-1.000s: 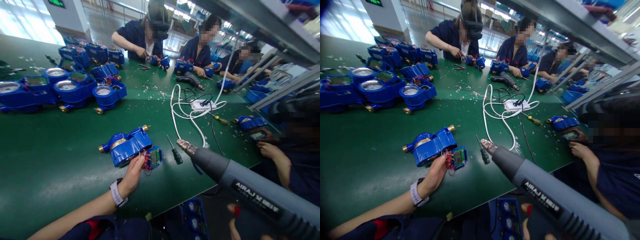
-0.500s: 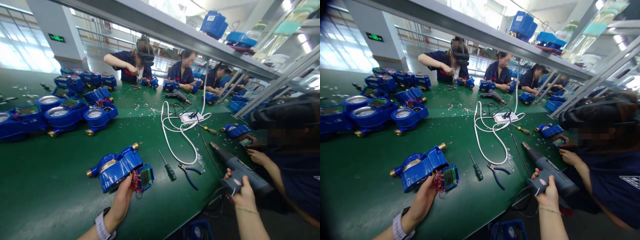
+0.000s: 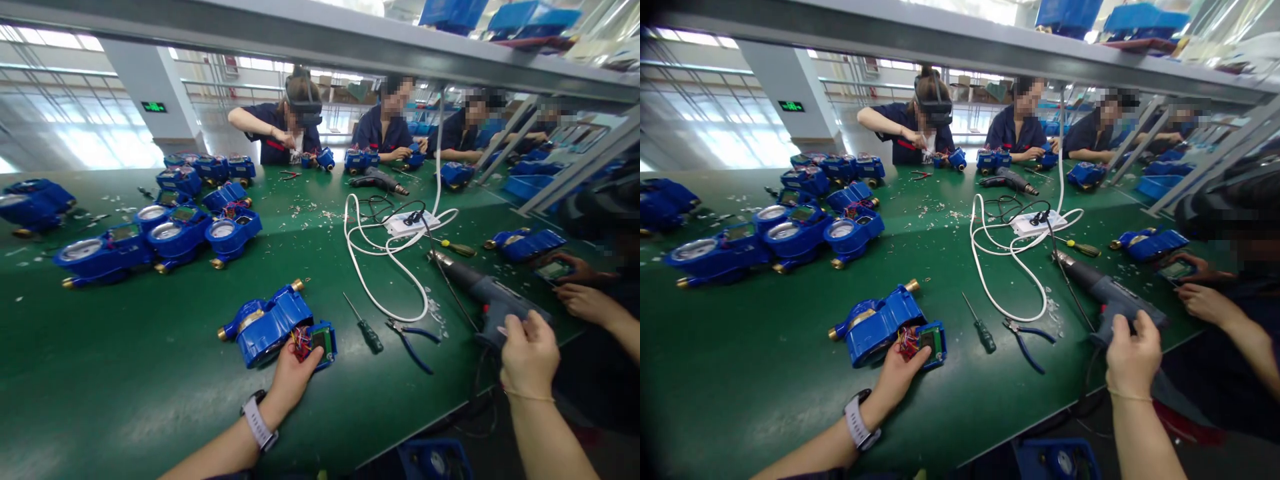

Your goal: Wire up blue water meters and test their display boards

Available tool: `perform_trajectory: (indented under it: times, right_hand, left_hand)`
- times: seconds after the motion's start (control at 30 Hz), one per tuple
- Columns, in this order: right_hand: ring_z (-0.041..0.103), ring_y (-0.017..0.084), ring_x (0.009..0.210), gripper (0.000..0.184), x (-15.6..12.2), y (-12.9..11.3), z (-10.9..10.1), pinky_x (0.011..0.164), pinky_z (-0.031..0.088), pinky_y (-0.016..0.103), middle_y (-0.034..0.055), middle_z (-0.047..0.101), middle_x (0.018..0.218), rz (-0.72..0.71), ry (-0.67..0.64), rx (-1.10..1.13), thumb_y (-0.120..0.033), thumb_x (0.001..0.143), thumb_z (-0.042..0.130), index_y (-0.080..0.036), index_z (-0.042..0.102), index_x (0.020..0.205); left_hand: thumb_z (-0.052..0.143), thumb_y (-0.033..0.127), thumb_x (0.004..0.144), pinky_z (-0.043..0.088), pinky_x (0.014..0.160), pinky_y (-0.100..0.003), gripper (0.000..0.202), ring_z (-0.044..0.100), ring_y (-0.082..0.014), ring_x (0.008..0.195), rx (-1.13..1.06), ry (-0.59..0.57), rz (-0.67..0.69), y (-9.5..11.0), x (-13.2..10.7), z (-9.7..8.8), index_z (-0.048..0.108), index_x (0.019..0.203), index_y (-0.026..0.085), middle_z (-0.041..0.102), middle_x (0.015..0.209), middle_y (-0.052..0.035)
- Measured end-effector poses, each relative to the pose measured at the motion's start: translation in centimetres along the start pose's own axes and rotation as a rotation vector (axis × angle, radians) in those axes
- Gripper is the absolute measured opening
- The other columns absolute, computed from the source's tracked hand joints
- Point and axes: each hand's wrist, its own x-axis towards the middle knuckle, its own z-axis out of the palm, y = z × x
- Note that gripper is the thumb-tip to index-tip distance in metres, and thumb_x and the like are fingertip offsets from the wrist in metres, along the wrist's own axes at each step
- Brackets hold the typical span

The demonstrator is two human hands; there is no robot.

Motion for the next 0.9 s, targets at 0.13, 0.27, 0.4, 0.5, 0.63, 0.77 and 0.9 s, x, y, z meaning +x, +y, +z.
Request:
perform_trajectory:
  times: [0.13,0.27,0.4,0.5,0.63,0.77,0.9]
  right_hand:
    - [0.062,0.025,0.106,0.042,-7.9,-3.2,1.8,0.098,0.048,0.045,0.0119,0.065,0.117,-0.244,-0.46,-0.06,-0.046,0.088,0.057,-0.02,0.062,0.12]
    - [0.056,0.03,0.116,0.045,-14.0,-3.9,5.4,0.104,0.042,0.05,0.0104,0.063,0.123,-0.405,-0.792,-0.149,-0.042,0.082,0.064,-0.02,0.062,0.122]
    - [0.051,0.036,0.116,0.045,-16.7,-3.5,8.1,0.101,0.038,0.058,0.0154,0.061,0.123,-0.393,-0.833,-0.213,-0.035,0.085,0.058,-0.015,0.061,0.125]
    - [0.052,0.035,0.109,0.038,-17.0,-3.4,8.8,0.097,0.039,0.057,0.0152,0.063,0.114,-0.35,-0.825,-0.213,-0.03,0.088,0.049,-0.018,0.064,0.121]
    - [0.054,0.031,0.106,0.04,-16.7,-3.5,8.3,0.096,0.041,0.052,0.0158,0.06,0.111,-0.214,-0.744,-0.149,-0.03,0.087,0.045,-0.015,0.061,0.12]
    - [0.057,0.021,0.073,0.038,-18.2,-4.6,7.1,0.069,0.049,0.037,0.0078,0.06,0.084,0.025,-0.708,-0.027,-0.034,0.091,0.04,-0.013,0.055,0.119]
    - [0.053,0.016,0.059,0.033,-21.3,-7.0,6.5,0.055,0.045,0.028,0.0011,0.058,0.071,0.205,-0.802,0.129,-0.042,0.091,0.05,-0.016,0.056,0.109]
  left_hand:
    - [0.084,0.032,0.058,0.053,0.083,-0.033,0.049,0.068,-0.0199,0.081,0.048,-0.027,-0.003,0.7,-0.1,0.1,0.065,0.1,0.015,0.074,0.086,-0.0035]
    - [0.084,0.033,0.058,0.052,0.072,-0.03,0.036,0.065,-0.0181,0.069,0.111,-0.042,-0.01,0.9,-0.1,0.0,0.067,0.085,0.014,0.072,0.074,-0.0017]
    - [0.082,0.036,0.061,0.051,0.068,-0.028,0.031,0.063,-0.017,0.067,0.133,-0.064,0.015,0.7,-0.1,-0.3,0.066,0.077,0.014,0.07,0.072,-0.0017]
    - [0.081,0.038,0.063,0.05,0.066,-0.027,0.031,0.061,-0.0164,0.067,0.151,-0.068,0.044,0.5,-0.1,-0.4,0.065,0.075,0.014,0.069,0.071,-0.0013]
    - [0.082,0.038,0.063,0.049,0.066,-0.026,0.032,0.06,-0.0151,0.067,0.14,-0.061,0.042,0.1,0.0,-0.7,0.064,0.076,0.014,0.067,0.07,-0.0004]
    - [0.079,0.037,0.068,0.049,0.071,-0.026,0.03,0.061,-0.0145,0.071,0.124,-0.097,0.034,-0.1,0.0,-0.9,0.065,0.081,0.014,0.068,0.075,-0.0009]
    - [0.077,0.036,0.072,0.049,0.071,-0.025,0.026,0.06,-0.0146,0.071,0.151,-0.117,0.061,0.0,-0.1,-1.0,0.066,0.082,0.014,0.068,0.076,-0.0009]
